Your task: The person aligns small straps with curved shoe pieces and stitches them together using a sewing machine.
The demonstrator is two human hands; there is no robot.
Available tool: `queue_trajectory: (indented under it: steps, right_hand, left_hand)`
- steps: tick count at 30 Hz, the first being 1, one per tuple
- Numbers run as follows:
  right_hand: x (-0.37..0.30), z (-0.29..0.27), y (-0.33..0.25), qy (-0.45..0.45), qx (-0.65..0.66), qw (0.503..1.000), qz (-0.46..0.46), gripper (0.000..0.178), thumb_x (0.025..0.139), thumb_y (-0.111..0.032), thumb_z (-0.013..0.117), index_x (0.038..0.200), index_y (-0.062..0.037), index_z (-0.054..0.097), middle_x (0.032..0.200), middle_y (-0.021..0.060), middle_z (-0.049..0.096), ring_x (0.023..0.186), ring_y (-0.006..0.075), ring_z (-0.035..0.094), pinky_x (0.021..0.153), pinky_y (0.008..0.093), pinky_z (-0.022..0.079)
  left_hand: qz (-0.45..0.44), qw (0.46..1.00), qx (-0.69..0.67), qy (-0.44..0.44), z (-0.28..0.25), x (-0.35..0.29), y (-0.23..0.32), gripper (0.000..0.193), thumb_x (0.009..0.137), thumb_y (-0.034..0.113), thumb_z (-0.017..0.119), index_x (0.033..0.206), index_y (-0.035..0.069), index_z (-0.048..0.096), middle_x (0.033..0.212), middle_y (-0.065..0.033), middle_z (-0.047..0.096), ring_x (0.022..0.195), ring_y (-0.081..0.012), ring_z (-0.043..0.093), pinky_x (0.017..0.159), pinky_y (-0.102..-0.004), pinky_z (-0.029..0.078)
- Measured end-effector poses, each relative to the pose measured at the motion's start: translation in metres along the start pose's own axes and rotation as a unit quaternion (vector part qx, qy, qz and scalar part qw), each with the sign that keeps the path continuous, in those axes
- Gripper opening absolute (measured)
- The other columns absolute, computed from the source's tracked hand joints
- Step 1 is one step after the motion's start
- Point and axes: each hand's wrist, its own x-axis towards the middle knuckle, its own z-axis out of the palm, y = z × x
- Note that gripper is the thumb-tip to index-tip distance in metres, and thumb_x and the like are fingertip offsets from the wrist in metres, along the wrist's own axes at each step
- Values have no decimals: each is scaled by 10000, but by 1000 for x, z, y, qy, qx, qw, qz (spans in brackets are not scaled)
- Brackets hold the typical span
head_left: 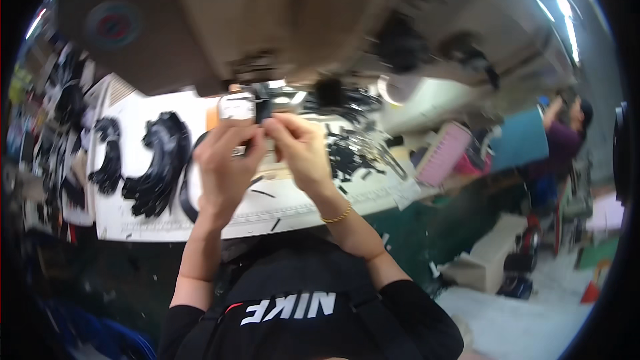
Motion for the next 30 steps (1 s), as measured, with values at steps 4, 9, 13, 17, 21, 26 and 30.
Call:
queue_trajectory:
  steps: [4,9,13,17,21,26,30]
  right_hand:
    - [-4,1,-4,3,41,999,21,147,870,-101,597,892,32,656,635,-36,558,478,6,428,409,156,319]
    - [-5,11,-1,41,28,999,16,153,848,-130,625,881,13,669,552,-58,533,435,-10,406,388,156,300]
    - [-2,13,5,68,43,997,5,125,826,-104,647,801,18,655,552,-45,540,442,-5,427,382,159,310]
    - [-1,12,2,69,26,997,1,121,818,-77,643,762,29,632,593,-15,578,448,1,446,380,158,329]
    - [1,7,5,63,24,998,-3,133,819,-89,645,786,39,634,610,10,601,460,15,483,390,160,384]
    - [2,-7,8,46,-1,999,-17,152,820,-114,655,806,38,646,638,21,626,482,22,505,416,158,406]
    - [13,-71,36,55,-396,894,-203,68,776,-82,661,830,-41,657,696,24,609,564,118,550,520,247,427]
  left_hand:
    - [-25,1000,-13,2,2,-2,1,77,677,-54,656,721,-11,609,699,-82,612,586,-160,601,546,-248,466]
    - [-46,997,-45,31,3,-4,-3,76,690,-68,640,749,-36,606,706,-94,621,593,-128,597,563,-230,473]
    - [-121,987,-95,56,12,-10,-8,97,699,-56,652,785,-29,615,715,-91,639,628,-136,635,598,-233,511]
    - [-190,972,-122,60,15,-14,-7,92,734,-50,640,825,-37,629,727,-56,643,658,-89,623,611,-205,495]
    - [-236,953,-167,94,18,-12,-9,41,775,-24,623,813,-32,639,662,28,589,599,-8,499,540,-145,397]
    - [-178,967,-141,115,22,-16,-10,81,759,-77,607,829,-38,620,774,-30,630,639,-47,551,617,-180,480]
    - [-127,984,-107,62,18,-13,-6,92,742,-97,606,819,-46,600,816,-69,634,661,-76,575,627,-211,520]
